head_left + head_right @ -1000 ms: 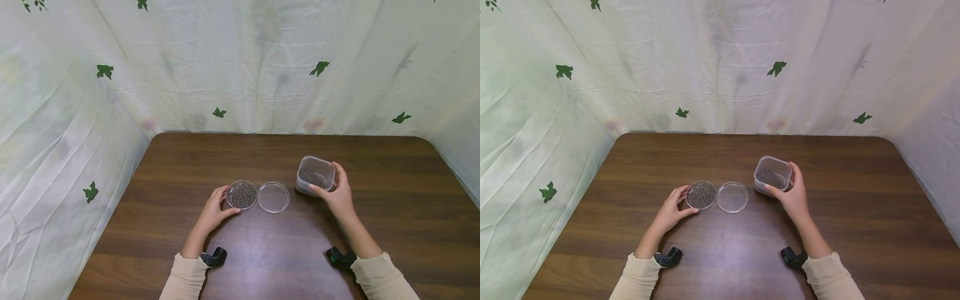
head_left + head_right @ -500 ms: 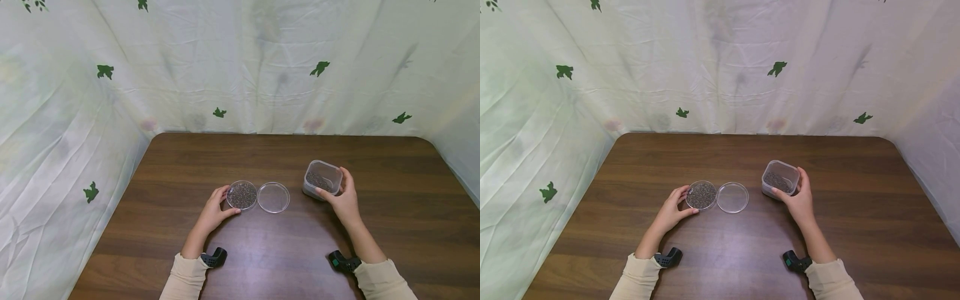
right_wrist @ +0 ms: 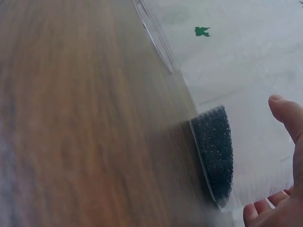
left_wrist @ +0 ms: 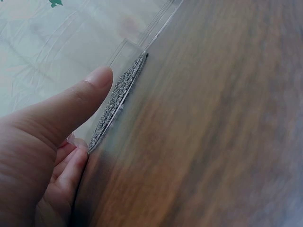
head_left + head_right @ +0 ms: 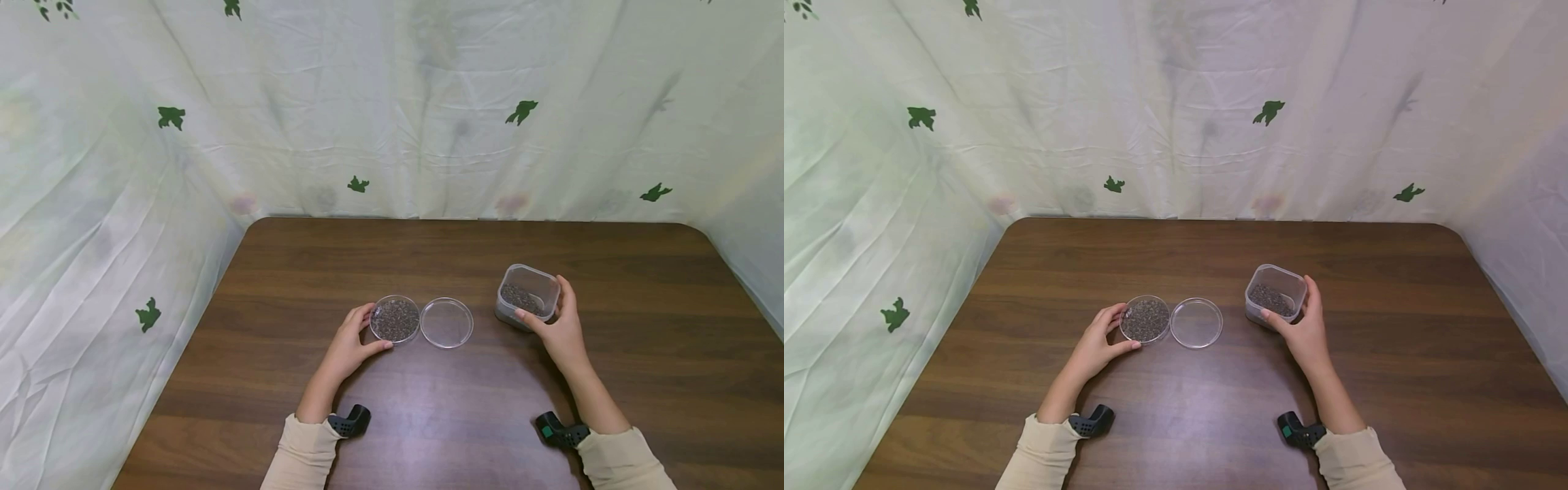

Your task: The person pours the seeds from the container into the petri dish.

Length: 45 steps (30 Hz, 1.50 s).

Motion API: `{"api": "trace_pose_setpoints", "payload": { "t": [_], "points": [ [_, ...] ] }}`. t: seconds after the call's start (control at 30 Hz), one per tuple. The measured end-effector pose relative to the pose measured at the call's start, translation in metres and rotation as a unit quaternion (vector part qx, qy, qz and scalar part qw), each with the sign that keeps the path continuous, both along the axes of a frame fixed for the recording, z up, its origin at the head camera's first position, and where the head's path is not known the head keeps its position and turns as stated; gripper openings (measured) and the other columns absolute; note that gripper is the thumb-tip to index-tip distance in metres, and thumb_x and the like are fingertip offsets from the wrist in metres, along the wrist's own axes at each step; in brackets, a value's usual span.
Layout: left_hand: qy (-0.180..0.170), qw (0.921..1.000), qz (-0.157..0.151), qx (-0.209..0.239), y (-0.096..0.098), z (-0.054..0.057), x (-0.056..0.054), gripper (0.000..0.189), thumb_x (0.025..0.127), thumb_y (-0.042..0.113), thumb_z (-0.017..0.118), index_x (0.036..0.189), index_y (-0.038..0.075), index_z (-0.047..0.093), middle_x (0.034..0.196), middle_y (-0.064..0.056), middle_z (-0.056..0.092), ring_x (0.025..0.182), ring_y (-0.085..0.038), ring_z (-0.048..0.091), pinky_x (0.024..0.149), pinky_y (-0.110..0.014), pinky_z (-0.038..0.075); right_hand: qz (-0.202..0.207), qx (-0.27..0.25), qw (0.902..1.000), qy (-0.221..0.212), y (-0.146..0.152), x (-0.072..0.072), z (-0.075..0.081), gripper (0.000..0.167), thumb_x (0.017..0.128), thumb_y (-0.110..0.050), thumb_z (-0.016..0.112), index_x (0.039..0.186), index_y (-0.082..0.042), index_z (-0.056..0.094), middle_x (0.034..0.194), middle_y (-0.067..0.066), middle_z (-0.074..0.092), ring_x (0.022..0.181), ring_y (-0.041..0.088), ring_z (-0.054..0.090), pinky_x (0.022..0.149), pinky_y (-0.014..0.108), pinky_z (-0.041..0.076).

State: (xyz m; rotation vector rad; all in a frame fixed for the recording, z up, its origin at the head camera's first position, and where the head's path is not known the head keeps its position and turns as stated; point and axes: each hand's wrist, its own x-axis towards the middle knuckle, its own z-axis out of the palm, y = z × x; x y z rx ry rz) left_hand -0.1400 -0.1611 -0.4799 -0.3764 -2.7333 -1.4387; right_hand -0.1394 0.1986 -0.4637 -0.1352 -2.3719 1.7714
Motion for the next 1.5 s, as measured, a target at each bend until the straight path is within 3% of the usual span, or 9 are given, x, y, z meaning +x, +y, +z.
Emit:
{"api": "trace_pose_setpoints", "payload": {
  "t": [0.17, 0.33, 0.5, 0.7, 1.1, 1.5],
  "points": [
    [0.0, 1.0, 0.001, -0.004, 0.0, 0.0, 0.0, 0.079, 0.065, 0.02, 0.08, 0.129, -0.003, 0.041, 0.124, -0.018, 0.043, 0.112, -0.028, 0.048, 0.096, -0.029, 0.039, 0.011, -0.006, 0.9999, 0.009, 0.001, 0.0, -0.001, 0.099, 0.074, -0.015, 0.074, 0.144, -0.012, 0.005, 0.142, 0.016, 0.022, 0.127, 0.031, 0.023, 0.101, 0.048, 0.024],
    [0.001, 1.0, 0.001, -0.003, 0.0, -0.001, 0.0, 0.079, 0.065, 0.021, 0.08, 0.129, -0.003, 0.041, 0.124, -0.018, 0.043, 0.112, -0.028, 0.048, 0.096, -0.029, 0.039, 0.008, -0.026, 0.9991, 0.032, 0.002, -0.001, 0.0, 0.099, 0.074, -0.009, 0.073, 0.144, -0.01, 0.003, 0.146, 0.015, 0.013, 0.133, 0.025, 0.013, 0.109, 0.039, 0.012],
    [0.001, 1.0, 0.0, -0.002, 0.0, -0.001, 0.0, 0.079, 0.065, 0.021, 0.08, 0.129, -0.002, 0.041, 0.124, -0.017, 0.043, 0.112, -0.028, 0.048, 0.096, -0.029, 0.039, -0.009, -0.05, 0.9967, 0.063, -0.003, 0.002, 0.015, 0.095, 0.074, -0.002, 0.071, 0.143, -0.005, 0.006, 0.146, 0.017, 0.013, 0.134, 0.02, 0.009, 0.11, 0.03, 0.005],
    [0.001, 1.0, 0.0, -0.001, 0.0, -0.001, 0.0, 0.078, 0.065, 0.02, 0.08, 0.129, -0.002, 0.041, 0.124, -0.018, 0.043, 0.112, -0.028, 0.048, 0.096, -0.03, 0.04, -0.01, -0.061, 0.9928, 0.102, -0.011, 0.009, 0.037, 0.091, 0.073, 0.005, 0.068, 0.141, 0.0, 0.009, 0.145, 0.015, 0.015, 0.133, 0.018, 0.01, 0.109, 0.024, 0.006],
    [-0.002, 1.0, 0.0, -0.001, 0.0, -0.001, -0.001, 0.079, 0.066, 0.021, 0.08, 0.129, -0.002, 0.04, 0.125, -0.018, 0.043, 0.113, -0.028, 0.048, 0.096, -0.029, 0.039, 0.012, -0.027, 0.9869, 0.159, -0.019, 0.016, 0.055, 0.094, 0.069, 0.012, 0.069, 0.142, -0.003, 0.012, 0.145, 0.011, 0.018, 0.133, 0.015, 0.012, 0.109, 0.025, 0.01],
    [-0.001, 1.0, 0.0, -0.005, -0.001, -0.002, -0.001, 0.079, 0.065, 0.022, 0.08, 0.13, -0.002, 0.04, 0.125, -0.018, 0.043, 0.112, -0.028, 0.048, 0.096, -0.029, 0.039, 0.062, -0.016, 0.9662, 0.25, -0.038, 0.02, 0.064, 0.101, 0.055, 0.023, 0.07, 0.139, 0.002, 0.019, 0.141, 0.019, 0.025, 0.131, 0.025, 0.019, 0.108, 0.029, 0.016]
  ]
}}
